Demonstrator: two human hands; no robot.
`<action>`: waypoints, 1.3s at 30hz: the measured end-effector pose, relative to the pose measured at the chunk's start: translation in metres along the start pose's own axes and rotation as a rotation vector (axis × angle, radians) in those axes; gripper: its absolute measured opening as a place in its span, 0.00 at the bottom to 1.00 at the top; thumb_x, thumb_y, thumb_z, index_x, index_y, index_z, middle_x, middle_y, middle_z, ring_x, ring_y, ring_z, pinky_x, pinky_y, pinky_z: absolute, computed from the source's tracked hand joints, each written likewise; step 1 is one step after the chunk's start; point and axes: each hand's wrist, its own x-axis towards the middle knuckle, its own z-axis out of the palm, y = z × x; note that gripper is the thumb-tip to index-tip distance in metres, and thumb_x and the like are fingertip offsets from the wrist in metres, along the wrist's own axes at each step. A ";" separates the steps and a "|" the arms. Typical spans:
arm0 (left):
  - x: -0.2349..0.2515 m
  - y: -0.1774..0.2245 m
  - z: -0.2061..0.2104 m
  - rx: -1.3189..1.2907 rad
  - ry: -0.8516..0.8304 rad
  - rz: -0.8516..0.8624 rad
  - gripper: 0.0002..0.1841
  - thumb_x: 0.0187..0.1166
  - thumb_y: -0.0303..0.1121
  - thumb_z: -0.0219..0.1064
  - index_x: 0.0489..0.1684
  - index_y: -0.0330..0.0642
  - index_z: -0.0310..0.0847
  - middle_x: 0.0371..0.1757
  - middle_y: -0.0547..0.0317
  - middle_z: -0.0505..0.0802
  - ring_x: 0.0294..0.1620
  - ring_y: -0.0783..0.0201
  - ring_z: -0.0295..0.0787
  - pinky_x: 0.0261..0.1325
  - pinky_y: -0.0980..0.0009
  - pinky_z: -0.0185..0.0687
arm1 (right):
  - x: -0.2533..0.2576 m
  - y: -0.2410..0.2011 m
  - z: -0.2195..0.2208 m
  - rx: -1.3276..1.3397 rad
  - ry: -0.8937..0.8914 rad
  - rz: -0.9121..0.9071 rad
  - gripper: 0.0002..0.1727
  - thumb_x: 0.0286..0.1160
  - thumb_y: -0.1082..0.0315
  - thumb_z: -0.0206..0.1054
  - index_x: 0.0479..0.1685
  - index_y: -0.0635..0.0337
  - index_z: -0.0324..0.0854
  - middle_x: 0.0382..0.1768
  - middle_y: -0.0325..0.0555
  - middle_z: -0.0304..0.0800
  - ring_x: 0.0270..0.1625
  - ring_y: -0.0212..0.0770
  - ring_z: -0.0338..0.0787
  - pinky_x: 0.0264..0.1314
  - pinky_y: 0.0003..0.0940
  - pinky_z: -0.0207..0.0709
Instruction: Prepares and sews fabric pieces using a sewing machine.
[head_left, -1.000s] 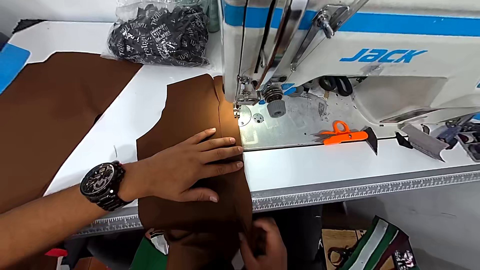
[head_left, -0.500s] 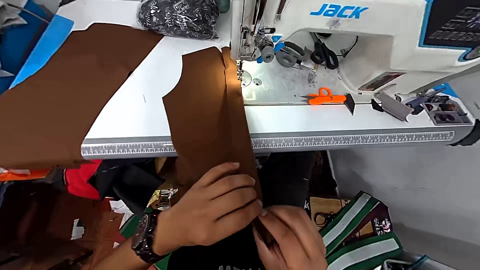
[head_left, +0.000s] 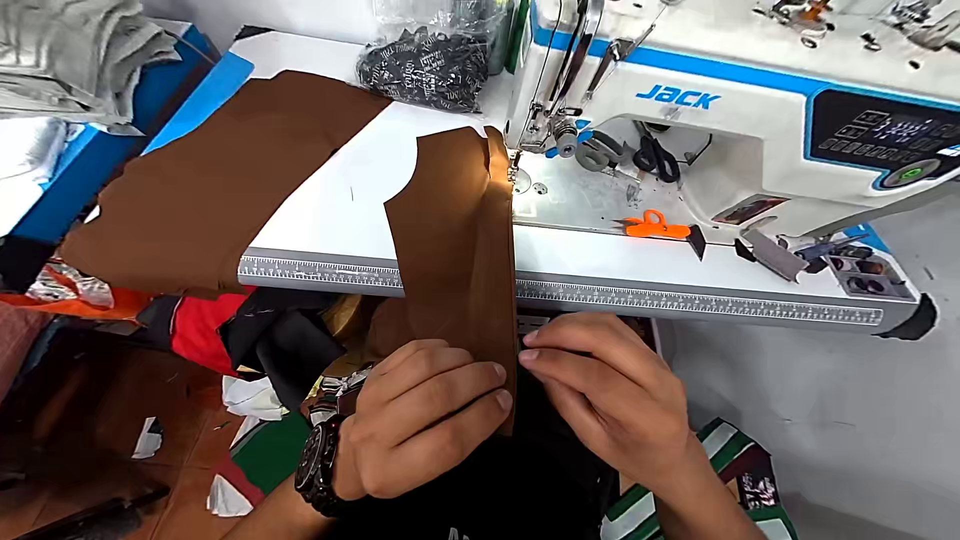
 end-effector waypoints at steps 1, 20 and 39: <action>0.000 0.000 -0.002 0.019 0.007 -0.012 0.07 0.81 0.27 0.69 0.52 0.46 0.83 0.54 0.59 0.92 0.57 0.62 0.88 0.63 0.66 0.84 | 0.006 0.000 -0.001 0.009 -0.017 -0.030 0.08 0.75 0.73 0.73 0.50 0.54 0.90 0.56 0.41 0.91 0.65 0.38 0.88 0.66 0.32 0.84; 0.011 0.012 -0.009 0.101 0.078 -0.082 0.07 0.82 0.37 0.71 0.46 0.45 0.87 0.50 0.61 0.93 0.55 0.64 0.88 0.60 0.68 0.81 | 0.038 -0.012 -0.011 -0.051 -0.093 -0.223 0.06 0.76 0.70 0.74 0.47 0.53 0.90 0.52 0.40 0.95 0.59 0.38 0.91 0.63 0.36 0.83; 0.053 -0.161 0.077 -0.086 -0.471 -0.472 0.22 0.88 0.35 0.56 0.76 0.34 0.74 0.79 0.41 0.79 0.82 0.48 0.74 0.82 0.53 0.72 | -0.060 -0.032 0.013 -0.355 -0.321 -0.140 0.09 0.84 0.72 0.59 0.48 0.54 0.86 0.53 0.42 0.96 0.52 0.39 0.94 0.52 0.31 0.84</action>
